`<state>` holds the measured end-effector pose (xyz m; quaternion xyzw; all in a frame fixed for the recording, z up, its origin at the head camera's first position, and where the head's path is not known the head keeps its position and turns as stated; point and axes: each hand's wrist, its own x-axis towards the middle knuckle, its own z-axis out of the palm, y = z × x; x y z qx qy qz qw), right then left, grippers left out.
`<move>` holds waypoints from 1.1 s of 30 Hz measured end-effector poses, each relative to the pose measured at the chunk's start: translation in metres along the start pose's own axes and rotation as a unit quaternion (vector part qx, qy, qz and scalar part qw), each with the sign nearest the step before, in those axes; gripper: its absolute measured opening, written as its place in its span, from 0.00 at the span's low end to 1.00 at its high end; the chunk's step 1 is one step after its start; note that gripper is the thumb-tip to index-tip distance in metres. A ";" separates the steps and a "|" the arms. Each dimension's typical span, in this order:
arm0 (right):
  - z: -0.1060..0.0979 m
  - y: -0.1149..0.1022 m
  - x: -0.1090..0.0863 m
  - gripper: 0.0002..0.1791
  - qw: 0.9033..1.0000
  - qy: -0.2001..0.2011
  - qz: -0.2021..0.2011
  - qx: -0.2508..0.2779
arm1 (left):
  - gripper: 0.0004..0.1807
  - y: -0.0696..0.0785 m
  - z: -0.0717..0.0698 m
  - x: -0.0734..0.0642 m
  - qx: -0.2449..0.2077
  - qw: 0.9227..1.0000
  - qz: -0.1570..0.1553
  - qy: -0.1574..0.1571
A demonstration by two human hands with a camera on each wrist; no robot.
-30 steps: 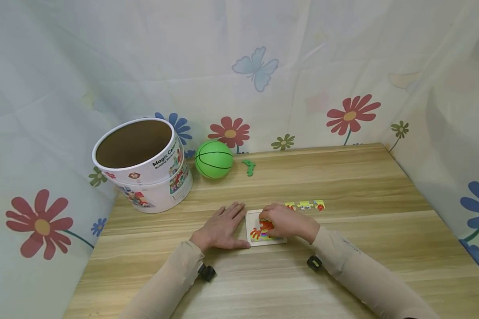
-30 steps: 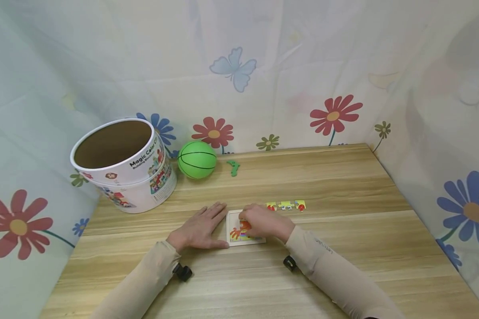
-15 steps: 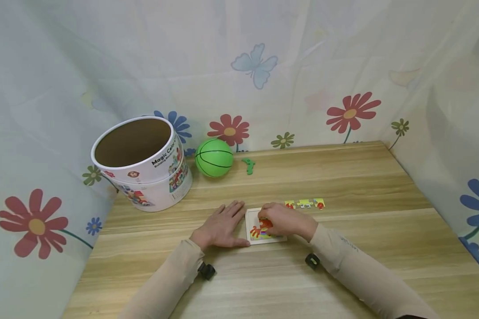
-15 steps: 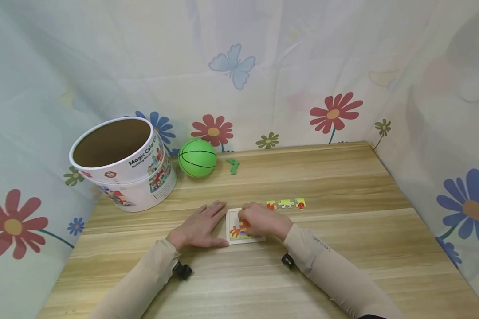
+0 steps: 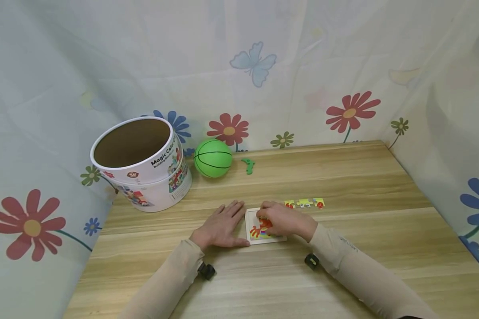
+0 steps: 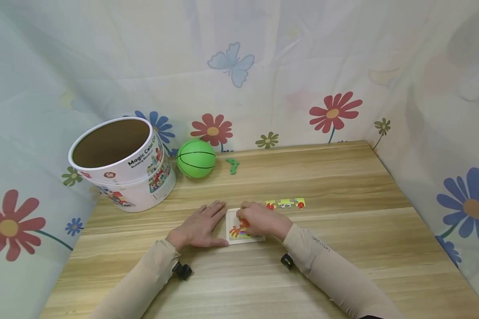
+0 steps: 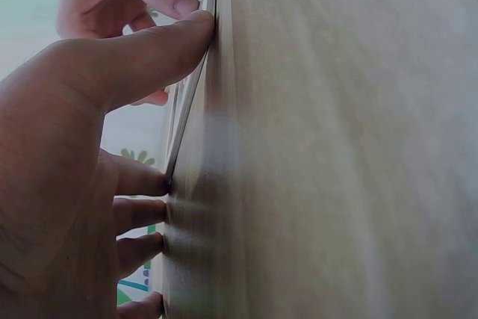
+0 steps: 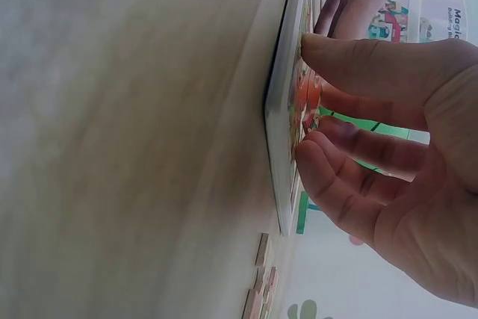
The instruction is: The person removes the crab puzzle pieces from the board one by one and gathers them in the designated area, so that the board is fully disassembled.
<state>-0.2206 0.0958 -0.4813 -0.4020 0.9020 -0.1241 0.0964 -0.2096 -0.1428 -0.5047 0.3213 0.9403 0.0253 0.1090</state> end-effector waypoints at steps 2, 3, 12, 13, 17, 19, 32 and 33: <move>0.000 0.000 0.000 0.22 1.000 0.002 0.001 -0.002 | 0.60 0.000 -0.001 -0.001 0.001 1.000 0.000 0.001; 0.000 0.000 0.000 0.22 1.000 0.003 0.001 -0.003 | 0.60 0.000 -0.001 -0.001 0.001 1.000 0.000 0.001; 0.000 0.000 0.000 0.21 1.000 0.015 -0.005 -0.003 | 0.60 -0.001 0.000 -0.001 -0.004 1.000 0.001 0.003; 0.000 0.000 0.000 0.21 1.000 0.016 -0.004 -0.002 | 0.60 -0.001 0.000 -0.001 -0.004 1.000 0.000 0.003; 0.000 0.000 0.000 0.21 1.000 0.022 0.000 0.001 | 0.60 -0.002 -0.001 -0.001 -0.001 1.000 -0.002 0.001; 0.000 0.000 0.001 0.21 1.000 0.024 0.002 0.001 | 0.60 -0.002 0.000 -0.001 0.000 1.000 -0.004 -0.001; 0.000 0.004 0.001 0.22 1.000 0.024 0.008 0.007 | 0.60 -0.002 0.001 0.000 -0.002 1.000 0.005 0.001; 0.001 0.004 0.001 0.21 1.000 0.025 0.007 0.007 | 0.60 -0.002 0.001 0.000 -0.001 1.000 0.004 -0.001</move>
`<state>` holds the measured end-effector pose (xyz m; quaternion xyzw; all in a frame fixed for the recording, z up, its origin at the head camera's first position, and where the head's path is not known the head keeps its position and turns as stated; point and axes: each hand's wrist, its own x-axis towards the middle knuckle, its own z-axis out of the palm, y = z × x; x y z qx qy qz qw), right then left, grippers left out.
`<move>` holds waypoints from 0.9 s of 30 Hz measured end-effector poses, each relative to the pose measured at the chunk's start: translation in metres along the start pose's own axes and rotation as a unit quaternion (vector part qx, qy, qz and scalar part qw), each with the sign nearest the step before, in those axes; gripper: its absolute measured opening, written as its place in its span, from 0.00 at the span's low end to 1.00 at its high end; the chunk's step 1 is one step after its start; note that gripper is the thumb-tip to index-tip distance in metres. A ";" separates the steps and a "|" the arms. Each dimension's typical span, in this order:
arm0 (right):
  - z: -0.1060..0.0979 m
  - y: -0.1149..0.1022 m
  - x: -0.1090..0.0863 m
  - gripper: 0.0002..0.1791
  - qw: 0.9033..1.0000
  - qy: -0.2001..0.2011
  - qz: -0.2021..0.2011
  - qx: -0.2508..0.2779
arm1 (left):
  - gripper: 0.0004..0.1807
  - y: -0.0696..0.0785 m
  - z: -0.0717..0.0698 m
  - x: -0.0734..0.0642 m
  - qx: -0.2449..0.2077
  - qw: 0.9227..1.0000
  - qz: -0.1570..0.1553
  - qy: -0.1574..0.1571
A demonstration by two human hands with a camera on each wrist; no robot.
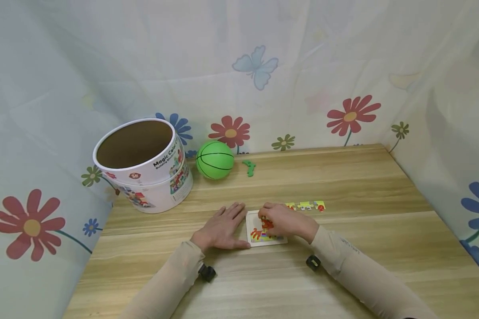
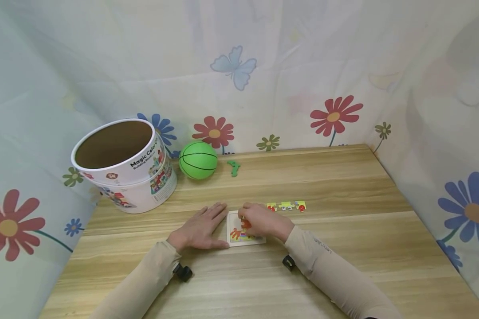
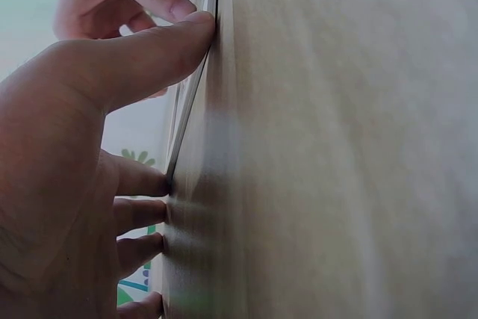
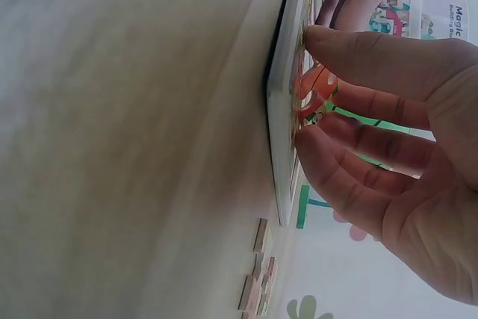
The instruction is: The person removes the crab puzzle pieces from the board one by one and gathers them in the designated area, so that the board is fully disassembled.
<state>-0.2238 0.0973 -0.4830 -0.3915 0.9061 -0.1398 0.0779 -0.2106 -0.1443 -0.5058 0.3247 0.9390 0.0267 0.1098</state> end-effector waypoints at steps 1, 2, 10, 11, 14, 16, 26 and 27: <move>0.000 0.000 0.000 0.21 1.000 0.002 -0.001 0.000 | 0.60 0.000 0.000 0.000 -0.001 1.000 -0.001 -0.001; 0.000 0.000 0.000 0.21 1.000 0.004 -0.003 0.001 | 0.60 0.000 0.000 0.000 -0.002 1.000 -0.001 -0.001; -0.002 0.000 -0.001 0.21 1.000 0.010 -0.008 0.012 | 0.60 0.000 0.000 -0.001 0.001 1.000 -0.002 0.004; -0.003 0.000 -0.001 0.20 1.000 0.010 -0.008 0.014 | 0.60 0.000 0.000 -0.001 0.000 1.000 -0.001 0.006; -0.004 0.000 -0.002 0.20 1.000 0.011 -0.008 0.018 | 0.60 0.000 0.000 -0.001 0.003 1.000 -0.001 0.007; -0.005 0.000 -0.002 0.20 1.000 0.012 -0.010 0.020 | 0.60 0.000 0.000 -0.001 0.004 1.000 -0.001 0.007; -0.005 0.000 -0.002 0.20 0.999 0.013 -0.005 0.034 | 0.59 0.001 0.000 -0.001 0.006 1.000 0.000 0.000; -0.005 0.000 -0.002 0.20 0.999 0.013 -0.005 0.035 | 0.59 0.001 -0.001 -0.001 0.004 1.000 0.000 -0.001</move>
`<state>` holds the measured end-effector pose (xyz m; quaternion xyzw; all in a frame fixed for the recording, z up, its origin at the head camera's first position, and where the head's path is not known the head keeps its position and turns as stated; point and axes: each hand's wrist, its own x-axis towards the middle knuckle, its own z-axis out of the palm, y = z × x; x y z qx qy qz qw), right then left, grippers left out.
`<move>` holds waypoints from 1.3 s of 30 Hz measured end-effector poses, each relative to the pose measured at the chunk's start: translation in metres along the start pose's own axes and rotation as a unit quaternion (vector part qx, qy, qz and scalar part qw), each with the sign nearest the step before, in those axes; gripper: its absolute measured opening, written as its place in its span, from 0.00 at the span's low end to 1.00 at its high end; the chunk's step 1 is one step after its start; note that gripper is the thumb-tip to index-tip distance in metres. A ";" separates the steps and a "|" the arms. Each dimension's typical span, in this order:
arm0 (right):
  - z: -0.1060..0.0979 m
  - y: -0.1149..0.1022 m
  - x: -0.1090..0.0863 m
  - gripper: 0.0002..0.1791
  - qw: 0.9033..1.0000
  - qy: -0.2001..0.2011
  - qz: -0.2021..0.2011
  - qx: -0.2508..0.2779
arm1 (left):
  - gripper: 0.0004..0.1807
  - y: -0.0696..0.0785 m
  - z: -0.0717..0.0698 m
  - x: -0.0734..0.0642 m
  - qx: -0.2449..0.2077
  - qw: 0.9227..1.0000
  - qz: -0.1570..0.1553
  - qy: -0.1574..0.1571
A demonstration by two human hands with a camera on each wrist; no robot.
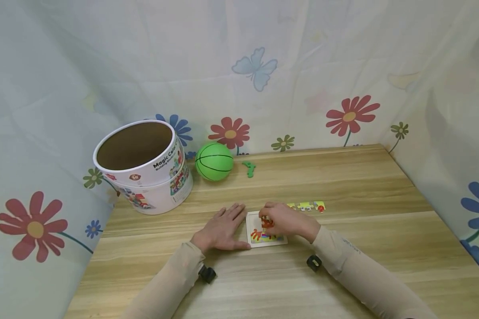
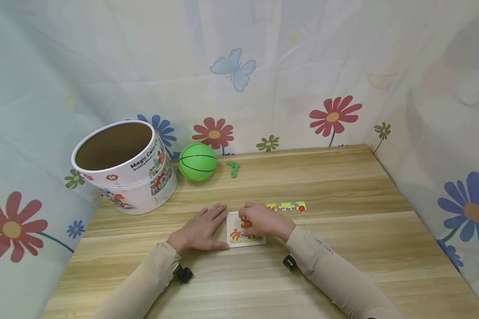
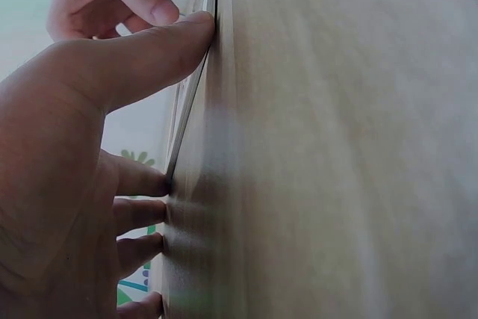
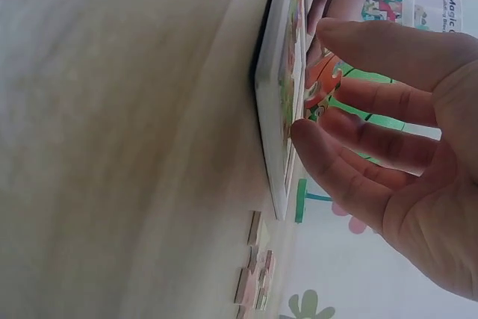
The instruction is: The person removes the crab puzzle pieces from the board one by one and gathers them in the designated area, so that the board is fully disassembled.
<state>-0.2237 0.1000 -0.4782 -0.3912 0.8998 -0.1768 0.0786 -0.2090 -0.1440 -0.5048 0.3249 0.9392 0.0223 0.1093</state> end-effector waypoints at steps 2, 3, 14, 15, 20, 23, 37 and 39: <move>0.000 0.001 0.000 0.21 1.000 0.000 0.000 0.001 | 0.59 0.000 0.000 0.000 -0.002 1.000 -0.001 -0.001; 0.000 0.001 0.000 0.21 1.000 0.000 0.000 0.003 | 0.59 0.000 0.000 -0.001 -0.004 1.000 -0.001 -0.001; -0.007 0.004 -0.004 0.25 1.000 0.003 0.007 0.009 | 0.59 0.000 0.002 0.000 -0.004 1.000 0.002 0.002; -0.008 0.004 -0.005 0.25 1.000 0.003 0.006 0.007 | 0.59 0.000 0.002 0.000 -0.003 1.000 0.002 0.002; -0.013 0.006 -0.008 0.25 1.000 0.004 0.005 -0.006 | 0.59 0.000 0.000 0.000 0.000 1.000 -0.002 -0.001; -0.014 0.009 -0.010 0.23 1.000 0.002 0.012 -0.010 | 0.59 0.000 0.000 0.001 0.000 1.000 -0.003 -0.002; -0.021 0.023 -0.026 0.20 0.999 0.032 0.015 -0.021 | 0.59 0.001 -0.001 -0.001 0.000 1.000 0.002 0.003; -0.022 0.026 -0.028 0.19 0.999 0.035 0.015 -0.023 | 0.59 0.001 -0.001 -0.001 0.001 1.000 0.002 0.002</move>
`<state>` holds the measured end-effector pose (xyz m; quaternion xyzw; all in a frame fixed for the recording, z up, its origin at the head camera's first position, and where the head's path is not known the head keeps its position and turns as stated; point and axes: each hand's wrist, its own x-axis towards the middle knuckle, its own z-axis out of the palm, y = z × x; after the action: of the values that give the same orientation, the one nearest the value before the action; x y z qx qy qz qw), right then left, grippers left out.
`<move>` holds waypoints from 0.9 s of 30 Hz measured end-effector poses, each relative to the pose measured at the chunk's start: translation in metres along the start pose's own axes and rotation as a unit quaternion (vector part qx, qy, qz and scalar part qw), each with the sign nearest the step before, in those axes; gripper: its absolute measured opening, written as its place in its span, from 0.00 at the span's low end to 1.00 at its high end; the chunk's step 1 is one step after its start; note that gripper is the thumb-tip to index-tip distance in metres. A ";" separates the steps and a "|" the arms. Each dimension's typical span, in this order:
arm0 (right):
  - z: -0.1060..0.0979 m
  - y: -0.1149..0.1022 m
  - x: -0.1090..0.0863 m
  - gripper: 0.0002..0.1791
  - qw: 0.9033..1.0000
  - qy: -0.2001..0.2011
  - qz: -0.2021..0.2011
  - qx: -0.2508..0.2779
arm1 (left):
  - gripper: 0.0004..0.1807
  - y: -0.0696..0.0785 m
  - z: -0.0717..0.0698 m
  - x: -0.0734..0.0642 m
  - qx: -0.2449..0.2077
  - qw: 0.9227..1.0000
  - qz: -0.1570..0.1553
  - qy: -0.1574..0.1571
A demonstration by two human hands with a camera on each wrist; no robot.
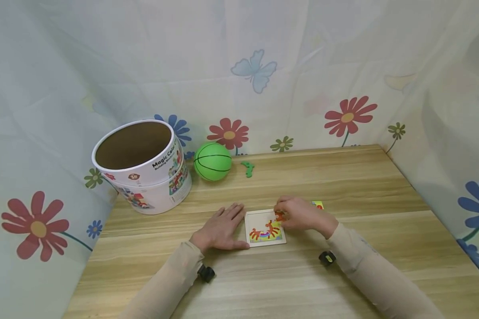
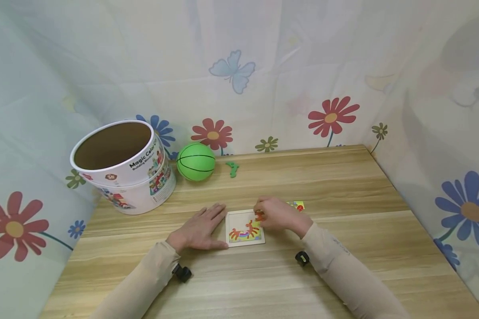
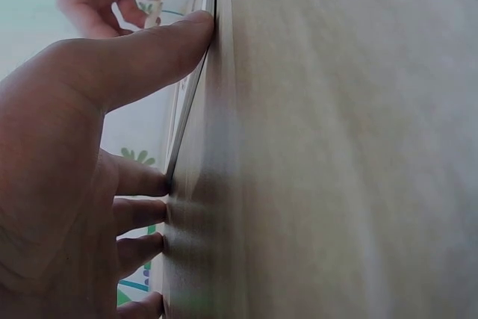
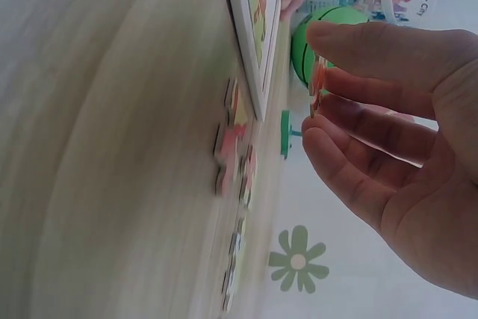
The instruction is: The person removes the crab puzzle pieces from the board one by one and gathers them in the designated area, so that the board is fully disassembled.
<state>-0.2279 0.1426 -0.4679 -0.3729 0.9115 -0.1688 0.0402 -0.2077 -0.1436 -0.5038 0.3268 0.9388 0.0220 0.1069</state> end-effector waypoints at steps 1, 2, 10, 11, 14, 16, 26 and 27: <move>0.000 0.002 -0.001 0.18 1.000 0.002 -0.001 -0.002 | 0.59 0.000 0.000 0.000 0.000 1.000 0.000 0.000; 0.000 0.003 -0.001 0.18 1.000 0.004 -0.001 -0.002 | 0.59 0.000 0.000 0.000 -0.001 1.000 0.001 0.000; -0.002 0.011 -0.010 0.18 1.000 0.003 0.005 0.002 | 0.60 -0.002 0.001 0.001 0.006 1.000 0.002 0.000; -0.002 0.012 -0.011 0.17 1.000 0.003 0.005 0.002 | 0.60 -0.002 0.001 0.001 0.006 1.000 0.002 0.001; -0.003 0.014 -0.015 0.18 1.000 0.003 0.011 0.005 | 0.60 -0.003 0.001 0.001 0.007 1.000 0.004 0.005; -0.004 0.015 -0.017 0.18 1.000 0.001 0.020 0.009 | 0.60 -0.003 0.002 0.002 0.008 1.000 0.006 0.009; -0.005 0.023 -0.030 0.17 0.999 -0.005 0.037 0.014 | 0.59 -0.004 0.004 0.003 0.001 1.000 0.006 0.008; -0.005 0.024 -0.031 0.18 0.999 -0.006 0.038 0.016 | 0.59 -0.004 0.005 0.003 0.000 1.000 0.006 0.009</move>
<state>-0.2225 0.1815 -0.4731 -0.3384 0.9219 -0.1796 0.0576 -0.2119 -0.1450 -0.5094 0.3323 0.9377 0.0253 0.0985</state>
